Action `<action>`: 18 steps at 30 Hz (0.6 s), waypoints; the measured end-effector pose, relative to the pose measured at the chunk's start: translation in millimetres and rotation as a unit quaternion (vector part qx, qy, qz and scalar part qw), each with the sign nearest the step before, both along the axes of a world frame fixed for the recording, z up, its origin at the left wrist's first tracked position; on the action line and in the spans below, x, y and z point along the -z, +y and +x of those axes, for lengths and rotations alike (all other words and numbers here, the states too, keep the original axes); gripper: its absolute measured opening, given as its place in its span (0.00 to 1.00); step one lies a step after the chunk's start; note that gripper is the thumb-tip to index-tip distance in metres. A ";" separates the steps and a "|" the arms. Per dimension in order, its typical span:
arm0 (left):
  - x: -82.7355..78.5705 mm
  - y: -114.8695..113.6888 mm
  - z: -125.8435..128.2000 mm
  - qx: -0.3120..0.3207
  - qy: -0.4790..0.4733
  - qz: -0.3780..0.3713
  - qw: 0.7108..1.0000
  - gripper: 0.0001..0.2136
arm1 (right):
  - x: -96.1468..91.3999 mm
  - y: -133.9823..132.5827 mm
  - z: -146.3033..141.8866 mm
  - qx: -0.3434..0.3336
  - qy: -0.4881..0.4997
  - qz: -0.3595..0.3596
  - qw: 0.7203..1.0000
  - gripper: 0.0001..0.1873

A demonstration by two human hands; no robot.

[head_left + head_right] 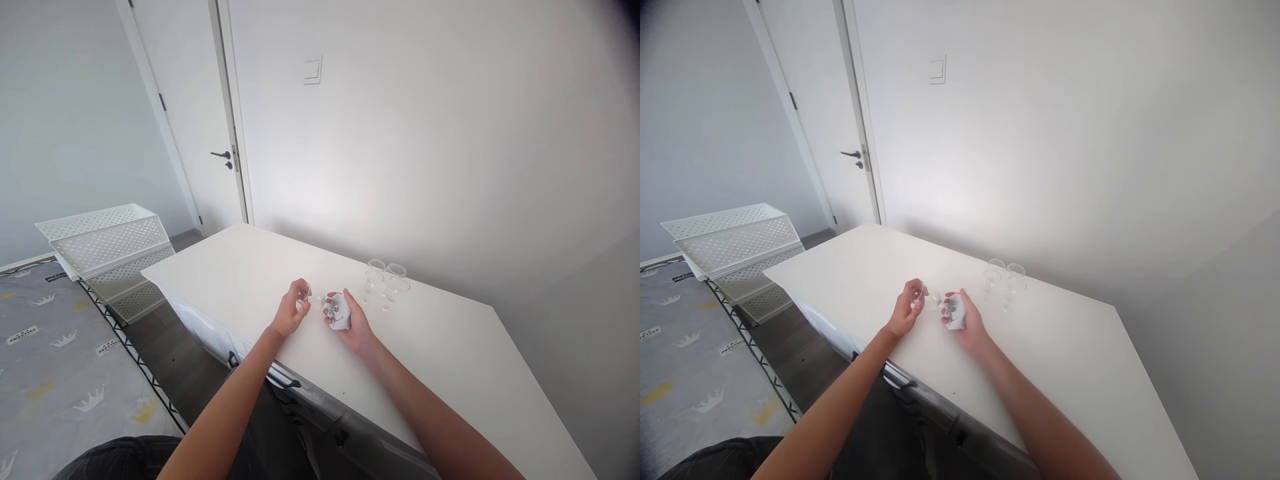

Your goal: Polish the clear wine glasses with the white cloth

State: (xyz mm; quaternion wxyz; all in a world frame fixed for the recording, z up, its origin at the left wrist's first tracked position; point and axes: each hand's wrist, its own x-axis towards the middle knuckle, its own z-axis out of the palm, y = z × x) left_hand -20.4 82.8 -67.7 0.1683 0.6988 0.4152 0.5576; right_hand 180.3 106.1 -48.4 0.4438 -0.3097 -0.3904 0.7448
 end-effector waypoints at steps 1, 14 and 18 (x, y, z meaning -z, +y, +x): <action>-1.0 -0.5 0.6 0.013 0.010 -0.008 1.000 0.20 | 0.6 2.9 1.9 0.015 -0.013 0.005 1.000 0.23; -6.4 -3.5 -0.4 0.001 -0.070 -0.093 0.993 0.18 | -8.3 -18.0 0.3 0.205 -0.254 0.417 0.848 0.16; -5.2 -4.0 -1.2 0.004 -0.062 -0.093 0.994 0.21 | -6.0 -11.3 0.1 0.129 -0.189 0.210 0.951 0.23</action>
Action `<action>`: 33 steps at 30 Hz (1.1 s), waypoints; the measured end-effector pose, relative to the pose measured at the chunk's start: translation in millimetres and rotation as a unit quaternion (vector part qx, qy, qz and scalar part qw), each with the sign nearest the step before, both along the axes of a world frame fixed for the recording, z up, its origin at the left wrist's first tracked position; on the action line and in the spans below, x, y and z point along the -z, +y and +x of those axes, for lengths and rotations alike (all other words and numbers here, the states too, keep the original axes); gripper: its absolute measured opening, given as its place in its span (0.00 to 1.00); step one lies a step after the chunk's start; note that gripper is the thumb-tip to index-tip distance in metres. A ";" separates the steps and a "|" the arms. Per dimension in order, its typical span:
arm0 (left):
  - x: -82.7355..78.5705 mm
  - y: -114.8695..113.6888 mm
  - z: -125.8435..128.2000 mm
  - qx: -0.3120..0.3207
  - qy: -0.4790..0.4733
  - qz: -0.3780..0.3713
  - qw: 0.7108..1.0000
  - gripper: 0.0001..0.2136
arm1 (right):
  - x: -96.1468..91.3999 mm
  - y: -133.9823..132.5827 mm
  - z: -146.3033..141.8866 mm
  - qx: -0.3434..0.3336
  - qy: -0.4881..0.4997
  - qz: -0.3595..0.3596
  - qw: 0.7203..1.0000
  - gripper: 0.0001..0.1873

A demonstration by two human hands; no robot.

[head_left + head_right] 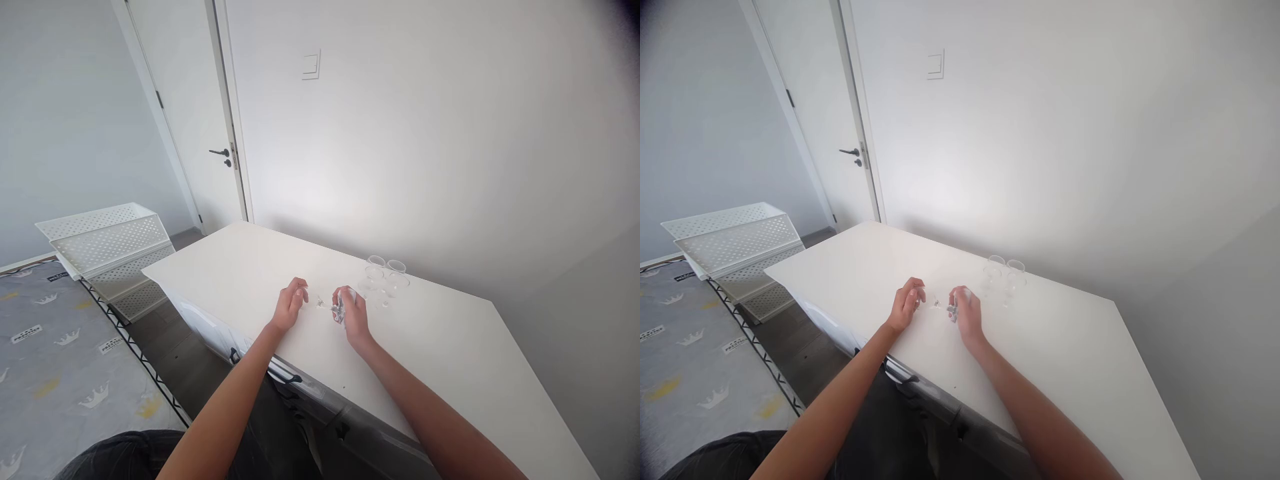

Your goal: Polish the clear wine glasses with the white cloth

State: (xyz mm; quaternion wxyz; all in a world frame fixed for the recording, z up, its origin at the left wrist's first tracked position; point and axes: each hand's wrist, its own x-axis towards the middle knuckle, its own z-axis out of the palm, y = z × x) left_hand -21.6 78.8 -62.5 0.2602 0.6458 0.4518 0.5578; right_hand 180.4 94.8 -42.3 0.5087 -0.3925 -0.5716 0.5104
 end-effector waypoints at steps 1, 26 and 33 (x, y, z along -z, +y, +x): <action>0.0 0.2 -0.2 0.000 0.007 -0.001 1.000 0.21 | 0.7 3.3 1.6 -0.012 0.019 -0.059 0.998 0.24; -2.5 9.0 -1.4 -0.042 -0.047 0.052 0.997 0.29 | -9.2 -32.9 -1.7 -0.084 -0.630 0.287 0.717 0.27; -3.3 13.7 3.0 0.014 -0.012 0.034 0.999 0.27 | -4.7 -38.3 -6.9 -0.084 -0.663 0.285 0.687 0.25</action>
